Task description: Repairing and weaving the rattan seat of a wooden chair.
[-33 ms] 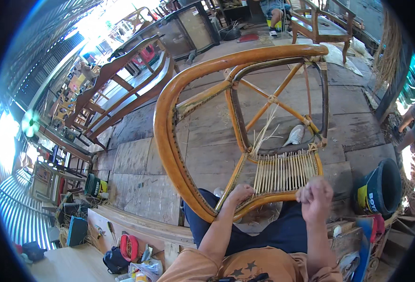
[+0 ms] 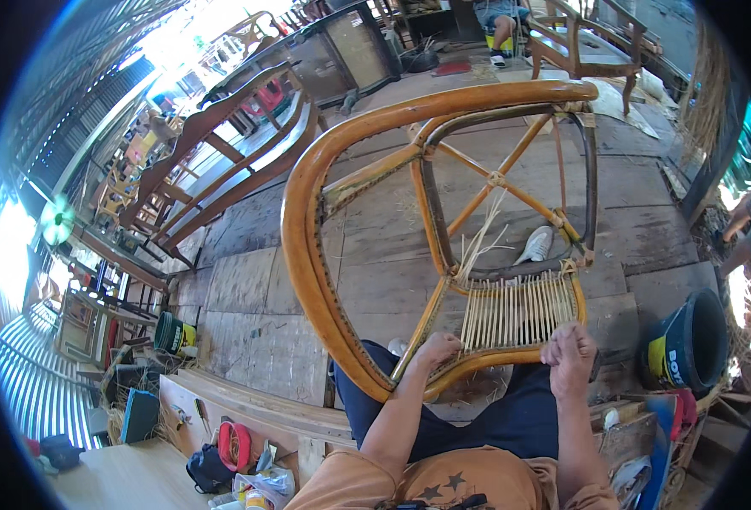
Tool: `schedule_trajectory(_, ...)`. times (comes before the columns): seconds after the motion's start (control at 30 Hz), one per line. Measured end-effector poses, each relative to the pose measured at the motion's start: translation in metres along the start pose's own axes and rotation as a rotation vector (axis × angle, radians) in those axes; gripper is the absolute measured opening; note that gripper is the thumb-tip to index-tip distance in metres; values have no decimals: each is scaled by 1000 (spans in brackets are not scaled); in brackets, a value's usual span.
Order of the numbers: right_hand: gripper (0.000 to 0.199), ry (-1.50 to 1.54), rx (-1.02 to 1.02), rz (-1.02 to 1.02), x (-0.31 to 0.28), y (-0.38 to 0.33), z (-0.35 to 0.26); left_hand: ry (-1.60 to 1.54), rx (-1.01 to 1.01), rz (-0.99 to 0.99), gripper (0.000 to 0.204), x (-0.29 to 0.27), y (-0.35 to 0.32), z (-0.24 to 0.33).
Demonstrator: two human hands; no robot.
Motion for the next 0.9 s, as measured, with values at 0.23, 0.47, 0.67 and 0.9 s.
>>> schedule_trajectory(0.23, 24, -966, -30, -1, -138, -37, 106, 44, -96, -31, 20, 1, 11, -14)
schedule_trajectory(0.47, 22, -1060, -34, -63, -135, -34, 115, -6, -79, -61, 18, 5, 11, -9)
schedule_trajectory(0.67, 27, -941, -34, -15, -123, -37, 110, 45, -75, -2, 17, -6, 10, -14)
schedule_trajectory(0.9, 25, -942, -35, 18, -133, -41, 110, 200, -22, 45, 14, 3, 4, -1)
Point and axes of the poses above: each hand's wrist, its own y-axis towards the middle knuckle, its own x-axis out of the palm, z = x × y, the point moved 8 cm from there along y, towards the middle knuckle, and after that the axes turned 10 degrees about -x, right-handed, at the moved point
